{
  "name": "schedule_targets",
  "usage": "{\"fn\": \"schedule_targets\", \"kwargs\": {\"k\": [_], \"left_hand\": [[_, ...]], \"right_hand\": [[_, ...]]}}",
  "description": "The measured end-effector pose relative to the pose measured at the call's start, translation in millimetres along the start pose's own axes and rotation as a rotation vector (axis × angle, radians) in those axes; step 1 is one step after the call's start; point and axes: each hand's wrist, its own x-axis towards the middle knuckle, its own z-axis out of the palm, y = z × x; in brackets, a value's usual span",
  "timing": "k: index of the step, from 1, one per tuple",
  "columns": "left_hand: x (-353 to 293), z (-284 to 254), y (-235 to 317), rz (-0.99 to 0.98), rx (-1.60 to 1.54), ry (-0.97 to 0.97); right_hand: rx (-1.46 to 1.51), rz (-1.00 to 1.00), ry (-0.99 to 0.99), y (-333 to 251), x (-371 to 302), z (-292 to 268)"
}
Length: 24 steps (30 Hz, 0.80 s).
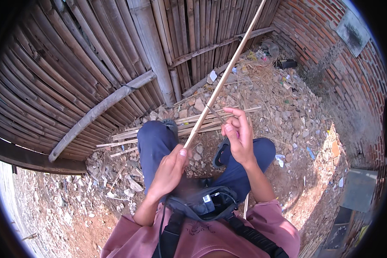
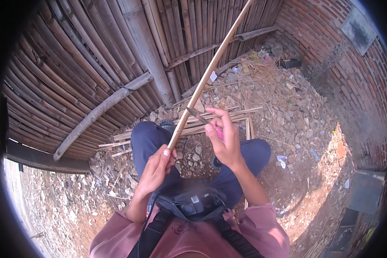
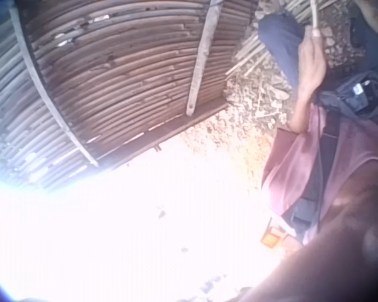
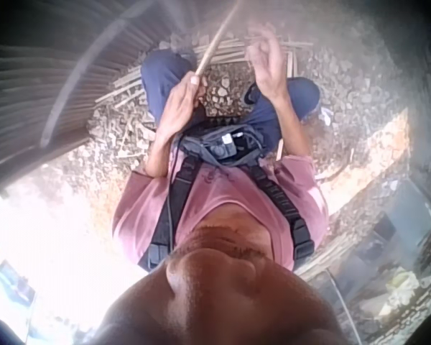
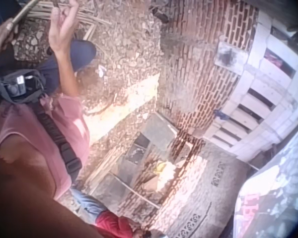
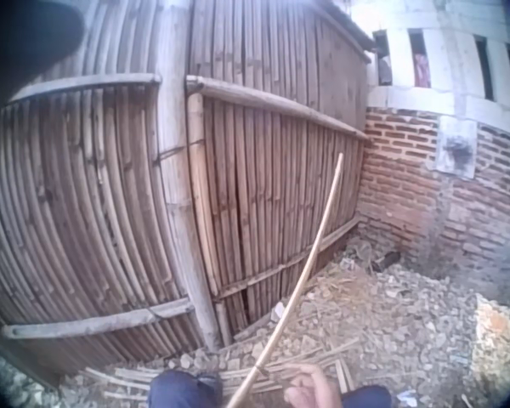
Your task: The person whittles a thin bamboo strip using a small blade, shaving off small sections of wood to shape the piece.
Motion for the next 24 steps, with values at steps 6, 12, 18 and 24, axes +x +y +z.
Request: {"fn": "schedule_targets", "kwargs": {"k": [6,12,18,24], "left_hand": [[-1.8,-0.3,11.8,-0.04,0.124,0.043],[-3.6,6.6,2.8,-0.037,0.04,-0.019],[-4.1,4.4,-0.4,-0.043,-0.015,-0.004],[-3.8,4.5,2.0,-0.05,-0.043,-0.02]], "right_hand": [[-0.293,-0.182,-0.129,-16.4,-22.4,2.1],[-0.313,-0.351,-0.118,-0.6,-30.3,4.3],[-0.329,-0.367,-0.131,3.4,-37.3,5.4],[-0.319,-0.342,-0.129,3.9,-41.1,8.2]]}}
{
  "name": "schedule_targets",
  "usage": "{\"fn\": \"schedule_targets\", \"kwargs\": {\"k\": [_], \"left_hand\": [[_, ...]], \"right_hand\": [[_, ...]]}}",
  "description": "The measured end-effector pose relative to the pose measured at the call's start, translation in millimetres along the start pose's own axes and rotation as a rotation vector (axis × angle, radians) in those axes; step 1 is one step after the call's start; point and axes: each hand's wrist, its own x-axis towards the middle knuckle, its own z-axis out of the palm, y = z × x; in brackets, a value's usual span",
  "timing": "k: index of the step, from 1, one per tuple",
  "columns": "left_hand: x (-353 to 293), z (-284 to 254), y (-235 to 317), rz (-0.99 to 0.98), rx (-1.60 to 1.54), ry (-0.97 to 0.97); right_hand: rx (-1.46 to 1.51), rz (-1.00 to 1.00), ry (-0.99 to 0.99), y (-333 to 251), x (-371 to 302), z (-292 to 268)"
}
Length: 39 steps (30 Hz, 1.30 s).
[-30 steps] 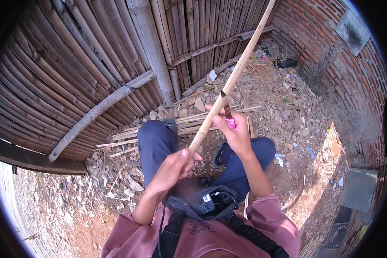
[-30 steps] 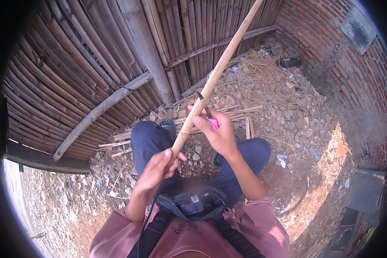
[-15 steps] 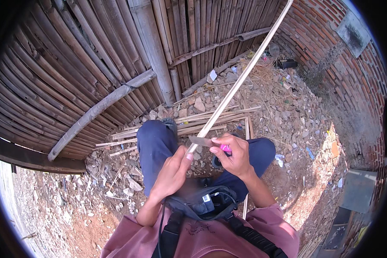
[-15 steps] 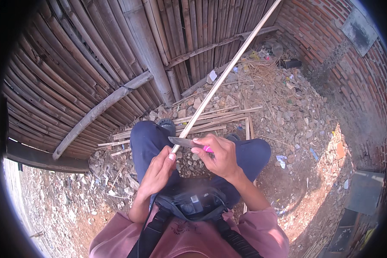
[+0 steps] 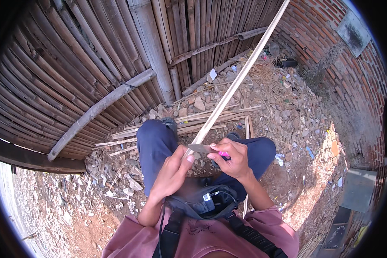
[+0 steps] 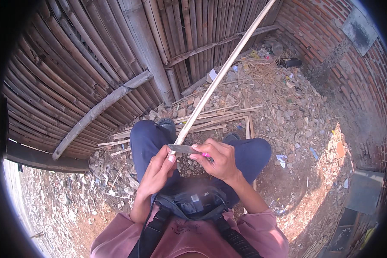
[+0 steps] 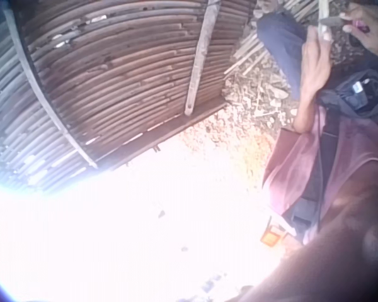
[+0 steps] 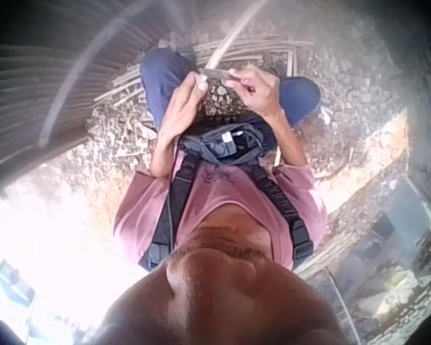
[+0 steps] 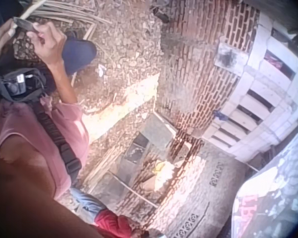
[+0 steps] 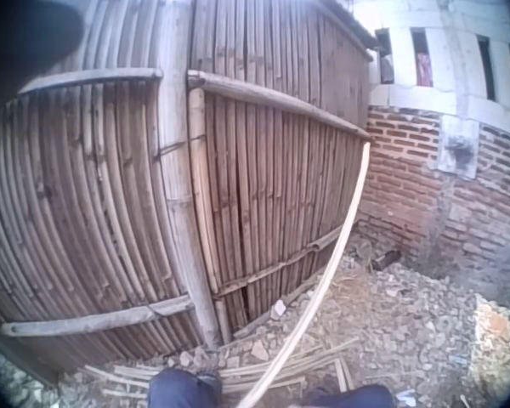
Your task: The person whittles a thin bamboo strip using a small blade, shaving off small sections of wood to shape the piece.
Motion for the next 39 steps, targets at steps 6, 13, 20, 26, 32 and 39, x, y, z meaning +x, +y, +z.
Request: {"fn": "schedule_targets", "kwargs": {"k": [6,13,20,26,32,39], "left_hand": [[1.7,-0.4,-5.8,0.069,0.019,0.008],[-0.3,-0.2,0.6,0.136,-0.103,-0.029],[1.8,-5.3,-14.9,0.12,-0.18,-0.033],[2.4,-6.2,-15.7,0.004,-0.456,-0.187],[4.0,-5.0,-19.5,0.029,-0.518,-0.197],[5.4,-8.3,-21.1,0.05,-0.533,-0.229]], "right_hand": [[0.04,0.033,-0.026,-7.5,1.3,1.8],[0.078,-0.008,-0.041,-11.4,2.8,-0.2],[0.042,0.055,0.005,-12.8,-2.5,-0.6],[0.004,0.035,-0.025,-11.3,-9.5,-2.6],[-0.053,-0.002,-0.071,-16.5,-9.2,-4.9],[-0.021,0.004,-0.01,-17.1,-12.0,0.9]]}}
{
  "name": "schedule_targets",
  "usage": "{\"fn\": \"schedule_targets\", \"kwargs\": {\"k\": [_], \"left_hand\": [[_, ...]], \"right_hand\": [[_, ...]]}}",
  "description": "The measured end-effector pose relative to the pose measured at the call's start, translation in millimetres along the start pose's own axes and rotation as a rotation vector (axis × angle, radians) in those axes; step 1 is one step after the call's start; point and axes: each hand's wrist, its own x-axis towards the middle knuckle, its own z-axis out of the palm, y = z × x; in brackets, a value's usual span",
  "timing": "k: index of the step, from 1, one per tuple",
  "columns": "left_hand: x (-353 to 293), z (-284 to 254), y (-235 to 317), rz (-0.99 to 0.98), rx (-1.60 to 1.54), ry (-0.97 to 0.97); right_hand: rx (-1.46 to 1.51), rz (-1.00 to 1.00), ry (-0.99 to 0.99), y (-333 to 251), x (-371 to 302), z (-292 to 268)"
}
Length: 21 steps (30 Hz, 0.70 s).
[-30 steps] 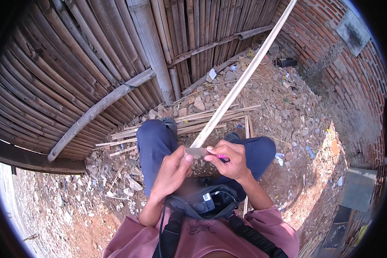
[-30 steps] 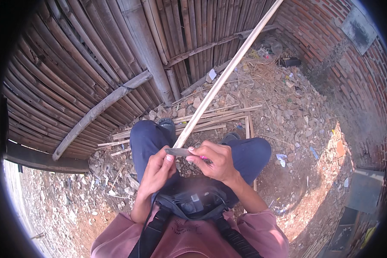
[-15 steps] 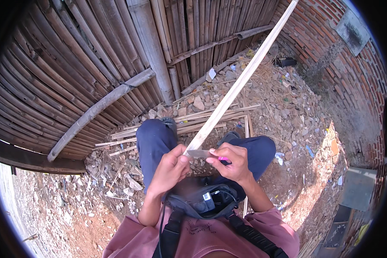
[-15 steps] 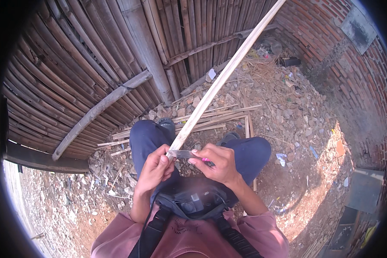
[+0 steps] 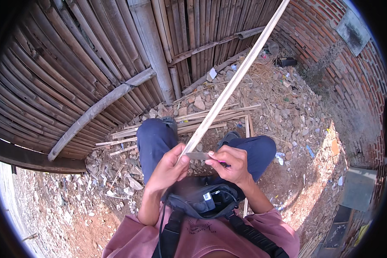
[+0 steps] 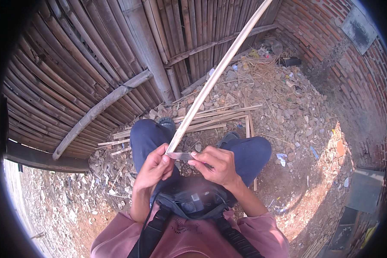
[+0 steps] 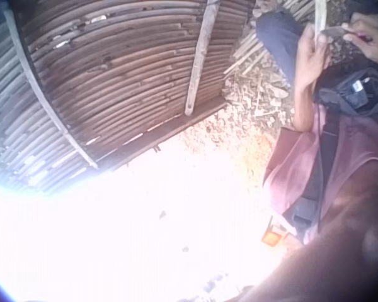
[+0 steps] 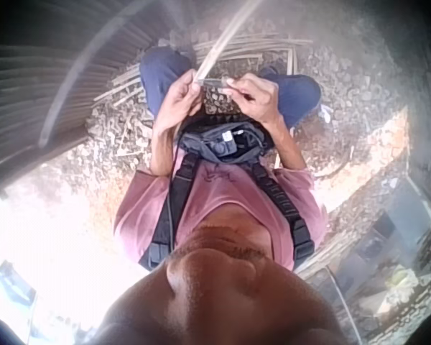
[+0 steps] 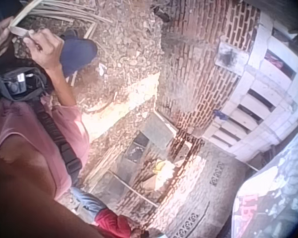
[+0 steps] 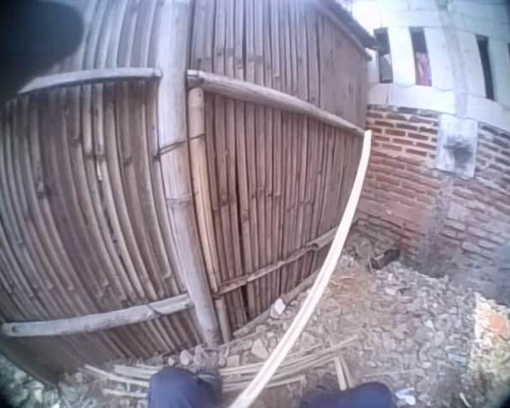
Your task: The person whittles a thin bamboo strip using a small blade, shaving off small sections of wood to shape the piece.
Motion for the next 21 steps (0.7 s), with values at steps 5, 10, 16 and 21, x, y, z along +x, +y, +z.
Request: {"fn": "schedule_targets", "kwargs": {"k": [5,10,16,21], "left_hand": [[-1.2,2.6,4.9,0.001,0.068,0.03],[-1.3,10.3,7.7,0.074,0.24,0.1],[-1.2,10.9,5.0,0.108,0.453,0.192],[-0.5,8.2,7.7,0.112,0.493,0.142]], "right_hand": [[-0.022,-0.015,0.029,-3.4,1.6,-1.4],[-0.01,-0.01,0.028,-5.1,0.0,-0.8],[-0.028,0.005,0.034,-9.3,3.3,-3.1],[-0.011,0.029,0.017,-9.9,3.1,-3.7]]}}
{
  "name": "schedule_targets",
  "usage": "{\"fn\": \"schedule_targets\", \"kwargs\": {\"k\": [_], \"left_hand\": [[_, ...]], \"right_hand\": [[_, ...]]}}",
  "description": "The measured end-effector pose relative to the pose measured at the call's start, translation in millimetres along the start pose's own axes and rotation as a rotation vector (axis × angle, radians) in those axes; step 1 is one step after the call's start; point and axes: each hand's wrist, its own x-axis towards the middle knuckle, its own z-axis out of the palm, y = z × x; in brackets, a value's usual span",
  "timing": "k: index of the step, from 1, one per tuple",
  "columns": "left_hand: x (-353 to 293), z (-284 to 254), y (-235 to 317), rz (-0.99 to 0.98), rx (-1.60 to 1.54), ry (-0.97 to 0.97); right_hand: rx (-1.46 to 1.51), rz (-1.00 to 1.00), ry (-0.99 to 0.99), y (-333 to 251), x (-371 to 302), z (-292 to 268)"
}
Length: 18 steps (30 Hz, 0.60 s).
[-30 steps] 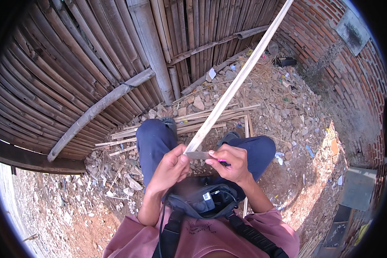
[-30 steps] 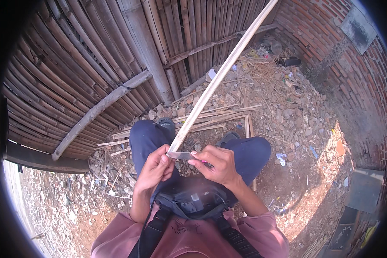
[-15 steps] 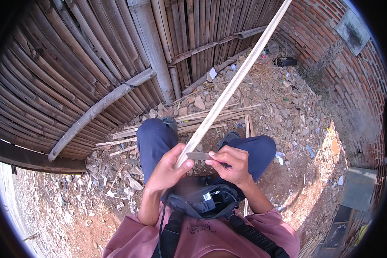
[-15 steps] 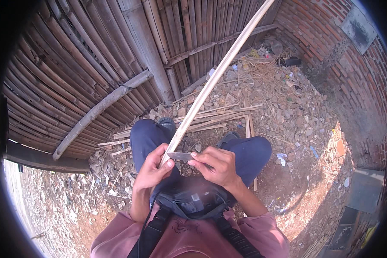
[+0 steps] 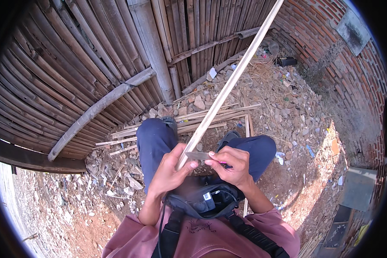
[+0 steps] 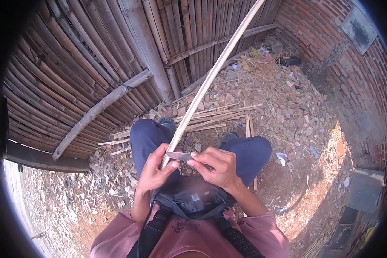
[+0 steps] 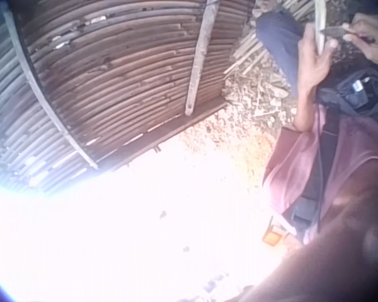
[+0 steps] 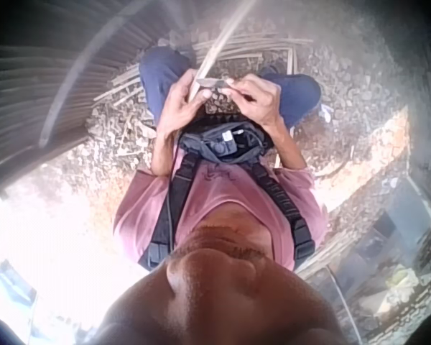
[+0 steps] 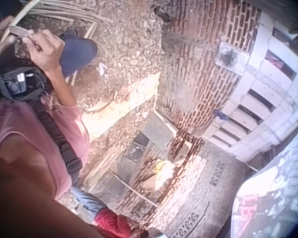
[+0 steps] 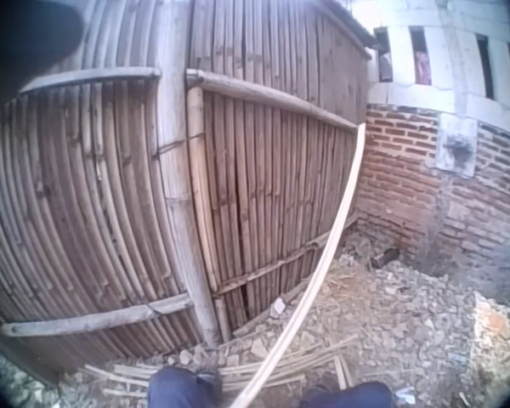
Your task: The person whittles a thin bamboo strip using a small blade, shaving off small sections of wood to shape the piece.
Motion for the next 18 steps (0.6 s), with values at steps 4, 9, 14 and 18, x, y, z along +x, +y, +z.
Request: {"fn": "schedule_targets", "kwargs": {"k": [4,9,14,18], "left_hand": [[-1.0,1.6,1.9,0.031,-0.03,0.007],[-2.5,1.1,2.9,0.008,-0.043,-0.001],[-2.3,-0.9,0.5,0.058,-0.05,-0.006],[-3.6,-4.4,2.0,-0.002,-0.064,-0.035]], "right_hand": [[0.008,-0.001,-0.013,-3.3,1.2,-1.4],[0.014,-0.008,-0.012,-2.7,0.8,-0.8],[0.02,0.004,-0.079,-5.7,0.3,-0.2],[0.035,-0.01,-0.067,-5.4,1.0,1.7]]}}
